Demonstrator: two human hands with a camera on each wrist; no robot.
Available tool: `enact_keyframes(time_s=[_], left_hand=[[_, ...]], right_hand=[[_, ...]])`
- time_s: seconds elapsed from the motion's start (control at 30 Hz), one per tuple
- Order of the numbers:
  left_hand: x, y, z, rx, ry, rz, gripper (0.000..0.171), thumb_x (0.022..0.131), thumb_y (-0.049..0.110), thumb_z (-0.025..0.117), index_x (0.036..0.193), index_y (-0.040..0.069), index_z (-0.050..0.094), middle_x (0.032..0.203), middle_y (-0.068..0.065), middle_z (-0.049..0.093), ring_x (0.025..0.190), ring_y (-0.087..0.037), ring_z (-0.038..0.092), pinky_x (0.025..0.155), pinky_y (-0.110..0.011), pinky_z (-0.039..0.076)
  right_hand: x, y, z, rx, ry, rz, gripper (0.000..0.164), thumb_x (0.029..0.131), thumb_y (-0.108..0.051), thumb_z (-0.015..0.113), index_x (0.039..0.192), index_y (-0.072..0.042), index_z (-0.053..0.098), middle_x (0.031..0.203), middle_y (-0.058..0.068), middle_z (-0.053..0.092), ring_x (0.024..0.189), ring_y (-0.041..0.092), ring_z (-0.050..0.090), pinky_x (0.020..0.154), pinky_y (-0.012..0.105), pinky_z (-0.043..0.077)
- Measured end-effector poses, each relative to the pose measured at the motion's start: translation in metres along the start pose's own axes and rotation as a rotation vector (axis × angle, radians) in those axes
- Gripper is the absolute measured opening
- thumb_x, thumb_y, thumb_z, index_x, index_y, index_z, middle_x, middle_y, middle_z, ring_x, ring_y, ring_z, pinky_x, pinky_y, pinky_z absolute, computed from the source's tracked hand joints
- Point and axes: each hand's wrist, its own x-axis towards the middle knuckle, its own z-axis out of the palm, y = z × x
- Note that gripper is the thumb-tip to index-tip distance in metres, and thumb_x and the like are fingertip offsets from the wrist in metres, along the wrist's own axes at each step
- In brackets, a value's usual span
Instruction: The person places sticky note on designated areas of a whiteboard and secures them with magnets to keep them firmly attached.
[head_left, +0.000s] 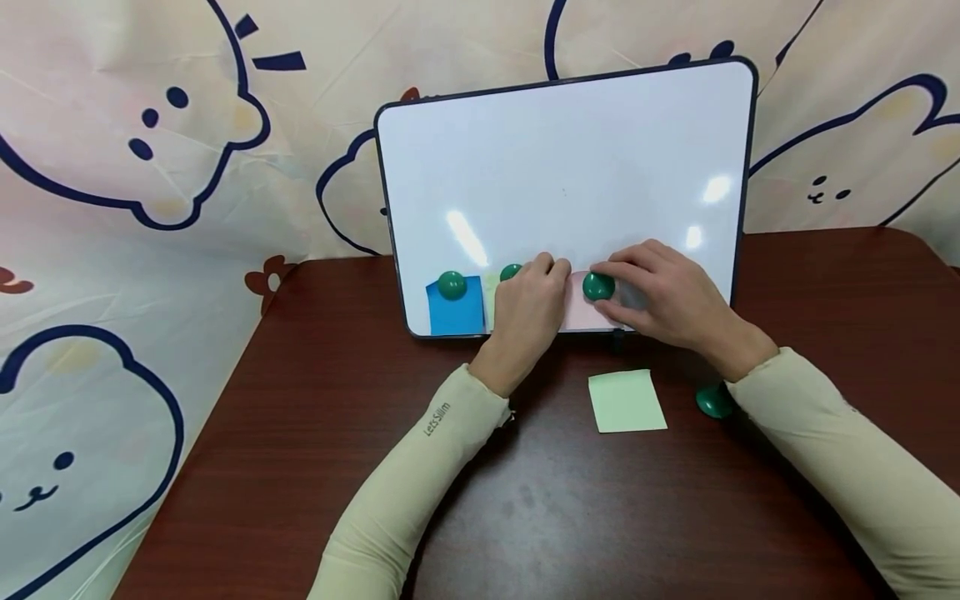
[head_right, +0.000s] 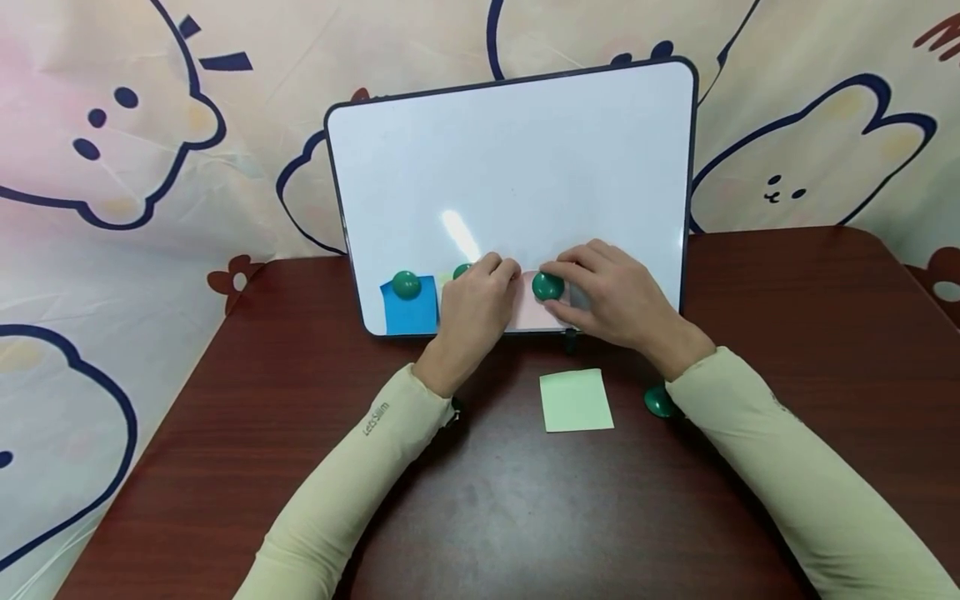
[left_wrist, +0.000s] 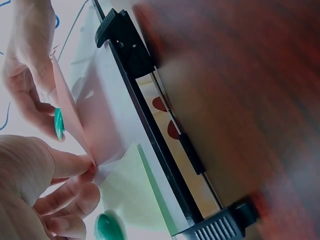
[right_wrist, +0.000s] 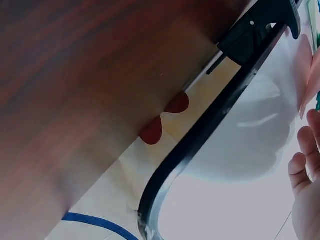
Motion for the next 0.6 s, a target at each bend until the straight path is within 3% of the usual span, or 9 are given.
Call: enact_keyframes(time_s=[0.6], left_hand=[[-0.0006, 0.0002, -0.0010, -0.039, 0.011, -0.020, 0.017, 0.101, 0.021, 0.059, 0.109, 0.012, 0.071, 0.091, -0.003, 0.067, 0.076, -0.014, 0.065, 0.068, -0.027, 0.060]], right_hand=[[0.0086, -0.0005, 0.0061, 0.009, -0.002, 0.002, 0.047, 0.078, -0.028, 0.083, 0.118, -0.009, 0.070, 0.113, 0.008, 0.067, 0.102, 0.024, 0.059, 0.084, 0.042, 0.054]])
